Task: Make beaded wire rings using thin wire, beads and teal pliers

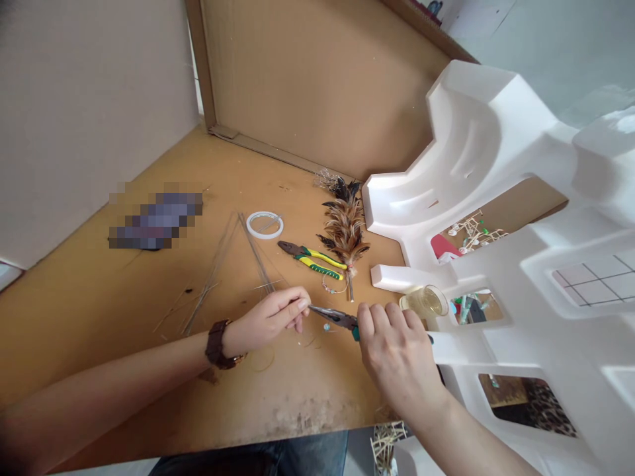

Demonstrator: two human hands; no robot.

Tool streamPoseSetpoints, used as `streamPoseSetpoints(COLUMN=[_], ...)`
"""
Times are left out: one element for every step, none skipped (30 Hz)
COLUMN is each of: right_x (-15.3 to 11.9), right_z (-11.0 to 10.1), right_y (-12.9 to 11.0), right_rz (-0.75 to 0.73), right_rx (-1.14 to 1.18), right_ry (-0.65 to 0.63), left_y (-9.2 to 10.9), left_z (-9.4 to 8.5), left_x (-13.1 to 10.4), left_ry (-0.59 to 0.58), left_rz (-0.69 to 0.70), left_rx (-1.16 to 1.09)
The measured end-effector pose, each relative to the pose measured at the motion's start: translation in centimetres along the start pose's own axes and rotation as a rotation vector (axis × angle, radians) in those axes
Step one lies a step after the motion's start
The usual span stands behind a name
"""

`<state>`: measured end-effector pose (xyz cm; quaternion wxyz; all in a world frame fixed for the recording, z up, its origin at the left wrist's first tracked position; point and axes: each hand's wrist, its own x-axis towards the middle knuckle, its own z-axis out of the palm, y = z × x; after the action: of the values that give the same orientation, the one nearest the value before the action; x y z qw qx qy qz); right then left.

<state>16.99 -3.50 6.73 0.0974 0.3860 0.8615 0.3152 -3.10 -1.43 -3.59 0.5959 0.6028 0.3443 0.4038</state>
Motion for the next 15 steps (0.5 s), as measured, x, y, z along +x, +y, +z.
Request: streamPoseSetpoints(right_x=[0.00, 0.02, 0.05, 0.09, 0.13, 0.17, 0.20, 0.21, 0.20, 0.18, 0.15, 0.12, 0.08, 0.06, 0.03], right_z=[-0.06, -0.13, -0.19, -0.24, -0.28, -0.30, -0.30, -0.29, -0.28, -0.26, -0.25, -0.24, -0.24, -0.24, -0.25], right_y=[-0.06, -0.11, -0.15, -0.16, -0.16, -0.12, -0.07, 0.00, 0.07, 0.14, 0.20, 0.25, 0.28, 0.30, 0.30], right_rz=[0.000, 0.004, 0.010, 0.017, 0.022, 0.025, 0.024, 0.021, 0.012, 0.004, -0.004, -0.010, -0.014, -0.017, -0.020], right_rx=[-0.006, -0.011, -0.016, -0.019, -0.021, -0.022, -0.022, -0.022, -0.021, -0.022, -0.023, -0.023, -0.024, -0.024, -0.023], right_ry=[-0.005, -0.011, -0.017, -0.020, -0.025, -0.029, -0.032, -0.036, -0.042, -0.048, -0.056, -0.063, -0.069, -0.072, -0.073], left_y=[-0.03, -0.04, -0.01, 0.03, 0.08, 0.12, 0.15, 0.16, 0.15, 0.12, 0.09, 0.05, 0.03, 0.02, 0.04], left_z=[0.02, 0.03, 0.04, 0.05, 0.06, 0.07, 0.07, 0.07, 0.07, 0.05, 0.03, -0.01, -0.05, -0.09, -0.13], left_x=[0.01, 0.01, 0.01, 0.00, -0.01, -0.02, -0.03, -0.04, -0.04, -0.05, -0.05, -0.05, -0.05, -0.06, -0.08], left_ry=[0.001, -0.003, -0.007, -0.010, -0.011, -0.011, -0.011, -0.012, -0.012, -0.014, -0.014, -0.016, -0.016, -0.017, -0.019], left_rz=[0.001, 0.003, 0.005, 0.006, 0.007, 0.007, 0.006, 0.005, 0.006, 0.010, 0.017, 0.026, 0.036, 0.045, 0.052], left_rx=[0.002, 0.002, -0.001, -0.001, 0.001, 0.004, 0.007, 0.010, 0.014, 0.021, 0.031, 0.045, 0.060, 0.076, 0.088])
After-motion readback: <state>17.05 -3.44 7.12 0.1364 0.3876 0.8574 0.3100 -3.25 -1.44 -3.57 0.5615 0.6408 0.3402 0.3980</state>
